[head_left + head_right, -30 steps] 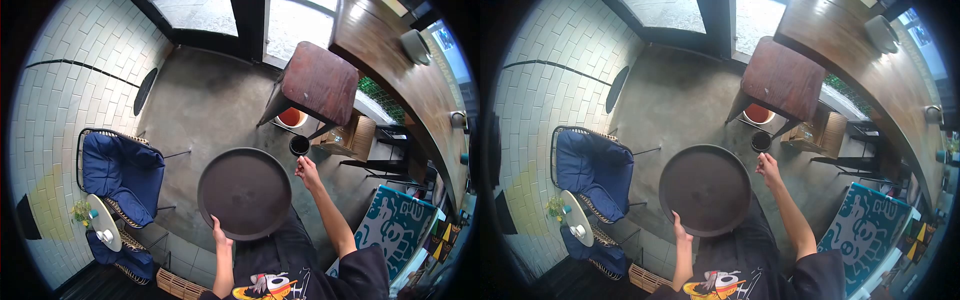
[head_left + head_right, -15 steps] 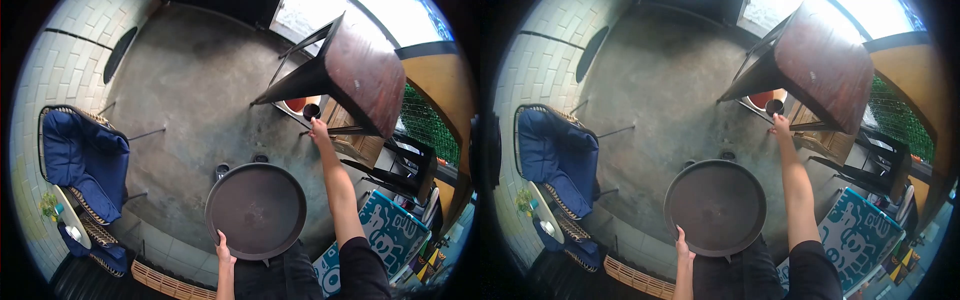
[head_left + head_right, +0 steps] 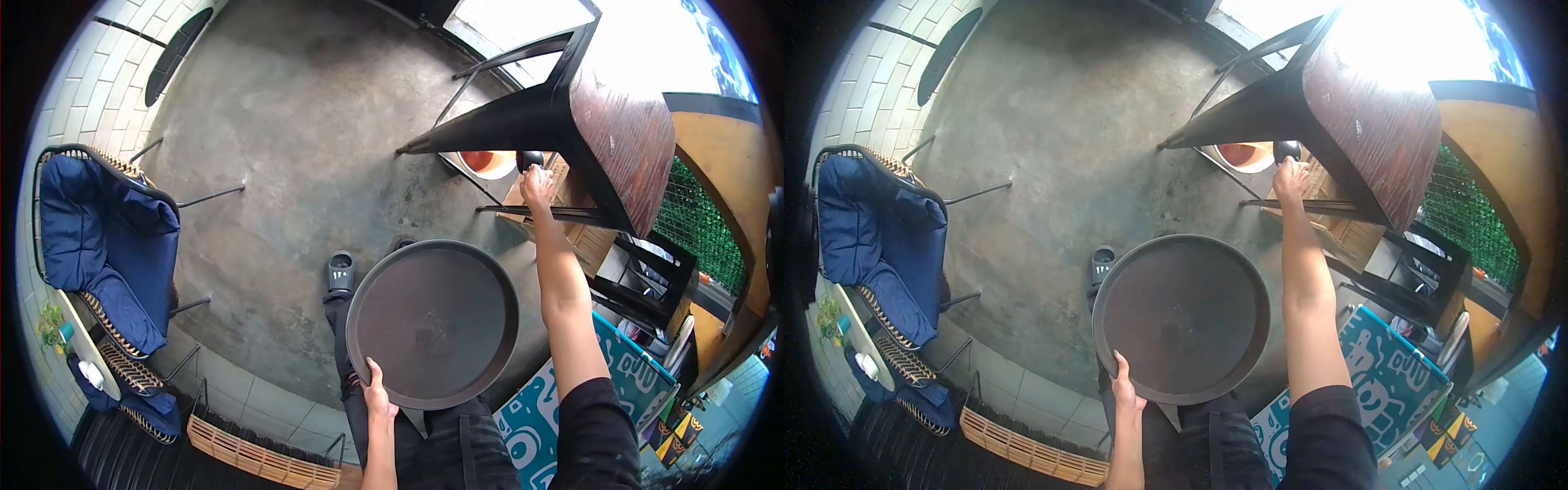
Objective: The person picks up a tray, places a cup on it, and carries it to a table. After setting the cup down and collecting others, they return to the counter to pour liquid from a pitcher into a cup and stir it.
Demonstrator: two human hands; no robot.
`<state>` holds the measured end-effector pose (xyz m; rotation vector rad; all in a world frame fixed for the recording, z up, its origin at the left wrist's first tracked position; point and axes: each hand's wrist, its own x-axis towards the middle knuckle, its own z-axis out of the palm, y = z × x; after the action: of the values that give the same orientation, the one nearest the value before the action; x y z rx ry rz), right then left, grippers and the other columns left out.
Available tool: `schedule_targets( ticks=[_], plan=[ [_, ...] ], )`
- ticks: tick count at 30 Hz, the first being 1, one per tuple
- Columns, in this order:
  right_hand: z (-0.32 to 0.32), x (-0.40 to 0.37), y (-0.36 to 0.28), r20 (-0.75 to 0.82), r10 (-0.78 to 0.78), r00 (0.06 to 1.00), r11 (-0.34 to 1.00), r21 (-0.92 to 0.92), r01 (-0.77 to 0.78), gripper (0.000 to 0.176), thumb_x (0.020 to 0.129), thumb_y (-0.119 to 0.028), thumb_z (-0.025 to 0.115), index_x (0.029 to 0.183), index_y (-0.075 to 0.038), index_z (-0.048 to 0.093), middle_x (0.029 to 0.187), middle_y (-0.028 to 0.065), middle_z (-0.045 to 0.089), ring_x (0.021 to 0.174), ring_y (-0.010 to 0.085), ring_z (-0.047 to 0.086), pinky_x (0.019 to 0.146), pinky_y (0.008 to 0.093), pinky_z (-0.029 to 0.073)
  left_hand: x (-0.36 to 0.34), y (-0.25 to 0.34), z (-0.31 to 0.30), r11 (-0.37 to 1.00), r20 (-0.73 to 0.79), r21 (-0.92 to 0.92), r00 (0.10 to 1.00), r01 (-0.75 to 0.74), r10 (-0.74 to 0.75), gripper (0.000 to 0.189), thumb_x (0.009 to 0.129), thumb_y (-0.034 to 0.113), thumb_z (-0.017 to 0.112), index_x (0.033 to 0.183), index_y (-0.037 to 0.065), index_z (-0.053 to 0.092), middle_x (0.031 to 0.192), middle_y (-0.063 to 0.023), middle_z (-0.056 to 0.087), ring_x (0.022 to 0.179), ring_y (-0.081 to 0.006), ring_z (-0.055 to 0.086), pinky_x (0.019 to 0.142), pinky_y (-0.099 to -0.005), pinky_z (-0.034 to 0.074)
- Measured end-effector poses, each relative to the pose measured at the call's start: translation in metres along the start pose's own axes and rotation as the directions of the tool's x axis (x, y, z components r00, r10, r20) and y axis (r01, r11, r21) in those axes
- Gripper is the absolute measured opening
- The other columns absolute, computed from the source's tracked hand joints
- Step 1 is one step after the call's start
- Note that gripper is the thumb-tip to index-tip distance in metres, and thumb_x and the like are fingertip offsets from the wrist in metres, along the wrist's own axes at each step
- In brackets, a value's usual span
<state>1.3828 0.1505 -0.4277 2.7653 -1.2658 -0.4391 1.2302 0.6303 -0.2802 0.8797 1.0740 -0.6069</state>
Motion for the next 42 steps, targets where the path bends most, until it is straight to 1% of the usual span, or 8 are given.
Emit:
schedule_targets(
  ticks=[9, 13, 15, 17, 23, 27, 36, 42],
  plan=[
    [-0.050, -0.005, -0.006, -0.170, -0.067, 0.983, 0.980, -0.196, 0.033, 0.010, 0.083, -0.013, 0.057, 0.084, -0.005, 0.063, 0.084, 0.0170, 0.065, 0.086, 0.0276, 0.066, 0.070, 0.0391, 0.054, 0.007, 0.015, -0.001, 0.995, -0.018, 0.090, 0.999, -0.036, 0.038, 0.055, 0.093, 0.035, 0.055, 0.134, 0.004, 0.035, 0.132, -0.0104, 0.044, 0.115, -0.0223, 0.048, 0.095, -0.0384, 0.044],
    [-0.018, -0.004, 0.004, -0.451, -0.060, 0.891, 0.984, 0.124, 0.129, 0.018, 0.085, -0.018, 0.059, 0.077, -0.002, 0.057, 0.076, 0.0135, 0.063, 0.069, 0.0231, 0.065, 0.056, 0.0368, 0.050, 0.014, 0.020, -0.013, 0.994, -0.062, 0.109, 0.998, 0.018, -0.011, 0.061, 0.091, 0.038, 0.056, 0.135, 0.003, 0.032, 0.132, -0.0125, 0.043, 0.116, -0.0240, 0.048, 0.095, -0.0400, 0.044],
    [0.010, 0.011, 0.016, 0.125, 0.179, 0.976, 0.405, 0.895, -0.188, 0.021, 0.088, -0.022, 0.058, 0.076, -0.005, 0.053, 0.065, 0.0046, 0.055, 0.055, 0.0169, 0.057, 0.047, 0.0309, 0.044, 0.017, 0.026, -0.017, 0.989, -0.076, 0.142, 0.997, 0.034, -0.023, 0.065, 0.090, 0.040, 0.057, 0.136, 0.002, 0.028, 0.132, -0.0139, 0.043, 0.116, -0.0262, 0.049, 0.093, -0.0429, 0.046],
    [-0.027, -0.021, 0.003, 0.441, 0.039, 0.897, -0.225, 0.878, -0.422, 0.021, 0.090, -0.025, 0.057, 0.078, -0.008, 0.052, 0.062, -0.0013, 0.047, 0.050, 0.0116, 0.049, 0.044, 0.0263, 0.039, 0.020, 0.037, -0.014, 0.985, -0.031, 0.168, 0.999, 0.030, -0.025, 0.063, 0.091, 0.040, 0.054, 0.136, 0.003, 0.030, 0.131, -0.0145, 0.045, 0.115, -0.0277, 0.050, 0.094, -0.0447, 0.046],
    [-0.097, -0.139, -0.012, 0.546, -0.210, 0.811, -0.733, 0.461, -0.500, 0.016, 0.091, -0.023, 0.056, 0.087, -0.008, 0.053, 0.071, 0.0011, 0.053, 0.062, 0.0124, 0.053, 0.053, 0.0240, 0.044, 0.025, 0.088, -0.007, 0.969, 0.186, 0.244, 0.979, 0.041, -0.088, 0.061, 0.093, 0.043, 0.050, 0.135, 0.001, 0.034, 0.131, -0.0156, 0.046, 0.116, -0.0305, 0.049, 0.096, -0.0464, 0.043],
    [-0.151, -0.245, 0.010, 0.342, -0.325, 0.882, -0.576, 0.668, -0.471, 0.015, 0.095, -0.022, 0.049, 0.089, -0.008, 0.051, 0.075, 0.0016, 0.053, 0.066, 0.0123, 0.053, 0.053, 0.0254, 0.043, 0.007, 0.129, 0.013, 0.951, 0.386, 0.309, 0.914, -0.001, -0.125, 0.058, 0.092, 0.041, 0.052, 0.134, 0.003, 0.036, 0.129, -0.0156, 0.047, 0.112, -0.0308, 0.053, 0.092, -0.0481, 0.048],
    [-0.250, -0.474, 0.018, 0.349, -0.076, 0.934, -0.497, 0.799, -0.339, 0.023, 0.096, -0.025, 0.050, 0.085, -0.004, 0.052, 0.066, -0.0006, 0.048, 0.057, 0.0071, 0.048, 0.049, 0.0222, 0.040, -0.070, 0.168, 0.068, 0.767, 0.605, 0.614, 0.735, -0.186, -0.306, 0.062, 0.093, 0.042, 0.050, 0.137, 0.001, 0.031, 0.134, -0.0173, 0.043, 0.119, -0.0333, 0.048, 0.097, -0.0478, 0.044],
    [-0.266, -0.588, 0.013, 0.364, 0.049, 0.930, -0.569, 0.776, -0.273, 0.024, 0.096, -0.021, 0.050, 0.082, -0.002, 0.054, 0.064, -0.0010, 0.046, 0.056, 0.0063, 0.044, 0.051, 0.0214, 0.040, -0.111, 0.137, 0.087, 0.561, 0.526, 0.812, 0.620, -0.162, -0.582, 0.058, 0.092, 0.042, 0.050, 0.134, 0.005, 0.036, 0.129, -0.0144, 0.049, 0.116, -0.0325, 0.050, 0.096, -0.0478, 0.045]
  ],
)
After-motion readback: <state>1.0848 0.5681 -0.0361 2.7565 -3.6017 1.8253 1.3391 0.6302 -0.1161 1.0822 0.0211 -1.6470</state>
